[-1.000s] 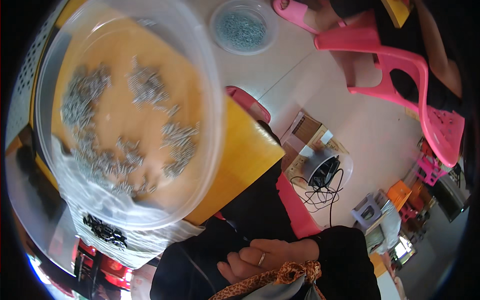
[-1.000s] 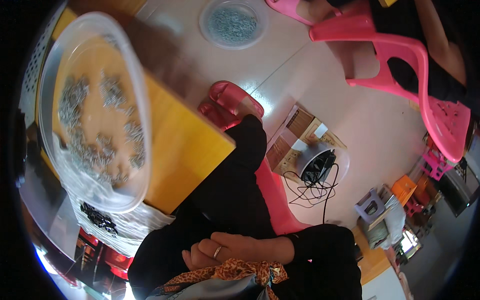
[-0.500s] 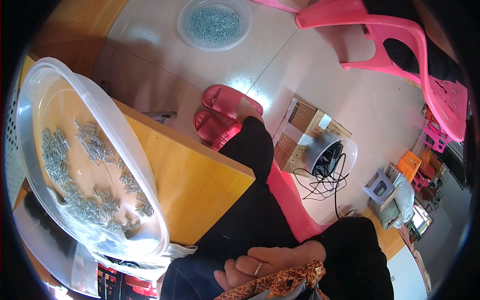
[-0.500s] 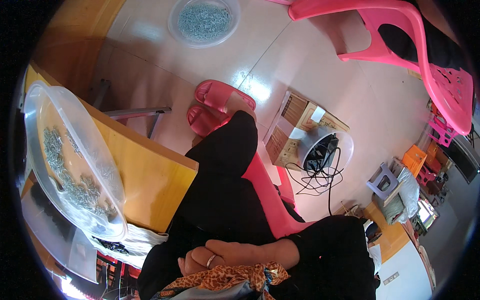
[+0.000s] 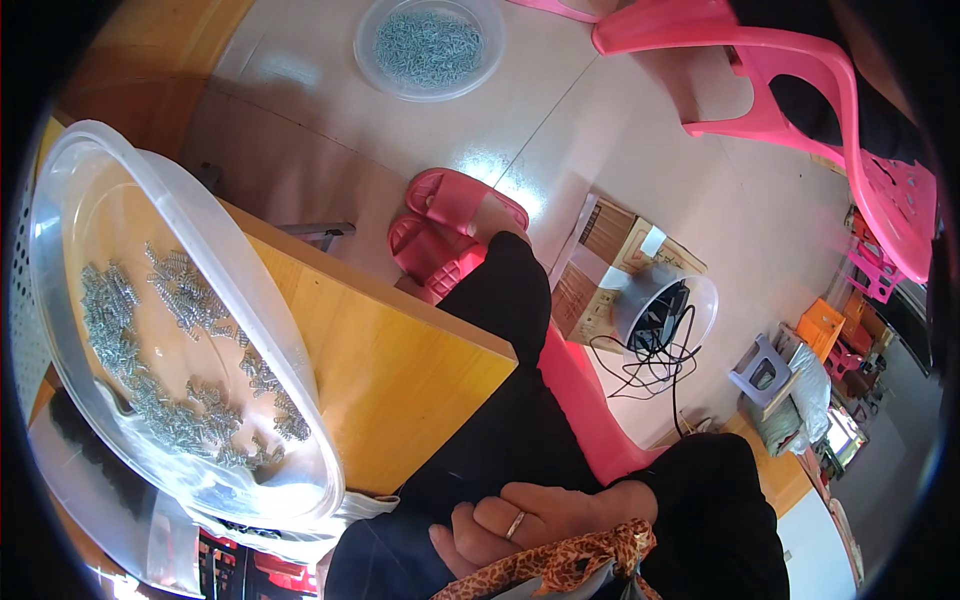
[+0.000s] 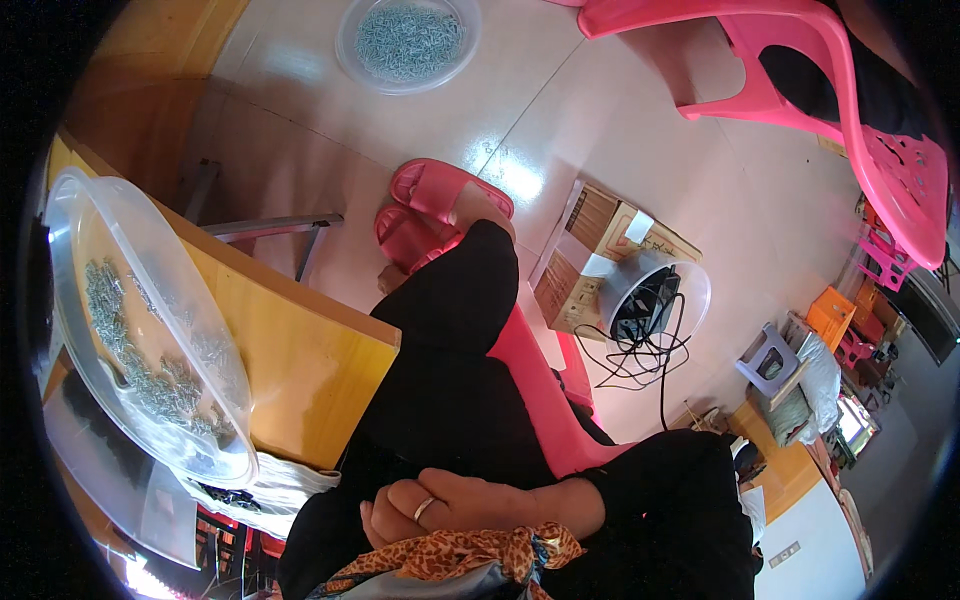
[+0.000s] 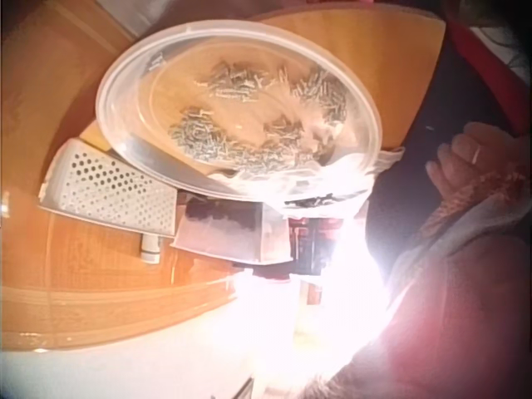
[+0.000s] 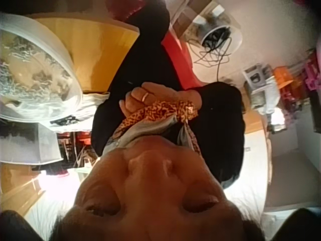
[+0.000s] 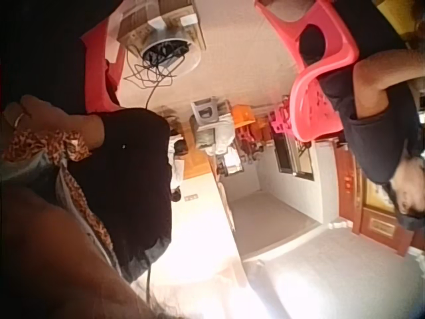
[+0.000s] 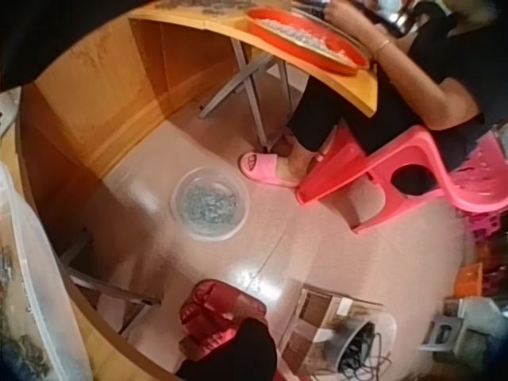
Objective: Manually assembling small black plastic components by hand on a workbench.
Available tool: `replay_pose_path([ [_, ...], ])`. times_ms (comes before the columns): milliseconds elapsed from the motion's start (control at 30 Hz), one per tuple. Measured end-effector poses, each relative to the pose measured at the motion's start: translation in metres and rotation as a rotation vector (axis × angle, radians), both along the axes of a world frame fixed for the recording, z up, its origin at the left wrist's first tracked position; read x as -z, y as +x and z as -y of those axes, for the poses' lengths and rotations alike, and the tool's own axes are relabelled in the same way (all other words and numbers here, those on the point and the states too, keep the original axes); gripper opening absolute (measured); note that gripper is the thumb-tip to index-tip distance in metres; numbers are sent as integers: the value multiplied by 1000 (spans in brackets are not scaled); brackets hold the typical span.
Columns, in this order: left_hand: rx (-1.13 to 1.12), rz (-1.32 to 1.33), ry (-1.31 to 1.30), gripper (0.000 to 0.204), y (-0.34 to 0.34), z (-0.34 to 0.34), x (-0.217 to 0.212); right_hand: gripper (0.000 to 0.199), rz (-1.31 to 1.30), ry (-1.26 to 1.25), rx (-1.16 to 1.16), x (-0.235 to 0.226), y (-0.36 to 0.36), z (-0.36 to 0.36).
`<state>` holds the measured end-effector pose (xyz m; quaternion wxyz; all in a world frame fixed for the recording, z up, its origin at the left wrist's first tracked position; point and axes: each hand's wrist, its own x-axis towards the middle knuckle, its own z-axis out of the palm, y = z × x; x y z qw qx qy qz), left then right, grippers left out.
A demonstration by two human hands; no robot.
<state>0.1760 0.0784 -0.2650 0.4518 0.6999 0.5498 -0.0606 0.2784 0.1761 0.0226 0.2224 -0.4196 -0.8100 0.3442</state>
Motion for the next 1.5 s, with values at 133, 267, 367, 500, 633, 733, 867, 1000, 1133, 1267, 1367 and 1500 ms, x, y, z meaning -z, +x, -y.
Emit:
replay_pose_path([
  [133,-14,-6,-2,20,-5,3,-1,29,45,90,-41,12,0,12],
  [267,-25,-1,7,21,-3,6,-1,28,64,82,-69,8,3,8],
  [367,-31,2,14,21,-1,4,7,28,110,89,-90,9,3,8],
  [500,-47,-9,34,21,-4,5,10,30,9,148,-52,18,-2,10],
  [633,-89,-9,72,21,-10,4,-3,28,10,168,-23,8,-3,5],
  [733,-143,-24,133,22,-20,6,-16,27,0,189,-69,7,-2,-3],
  [867,-241,-62,248,22,-41,11,-45,22,124,314,-26,8,-6,-6],
  [1000,-367,-139,434,22,-79,9,-77,19,46,575,101,17,-16,-1],
  [1133,-355,-477,924,23,-101,18,-115,15,62,665,57,12,-22,7],
  [1267,-782,591,687,10,-98,57,-237,22,100,690,-22,23,-24,14],
  [1367,-692,631,822,13,-108,62,-311,21,89,749,-107,33,-25,13],
  [1500,-729,469,1148,17,-151,48,-323,17,81,728,-72,40,-33,12],
])
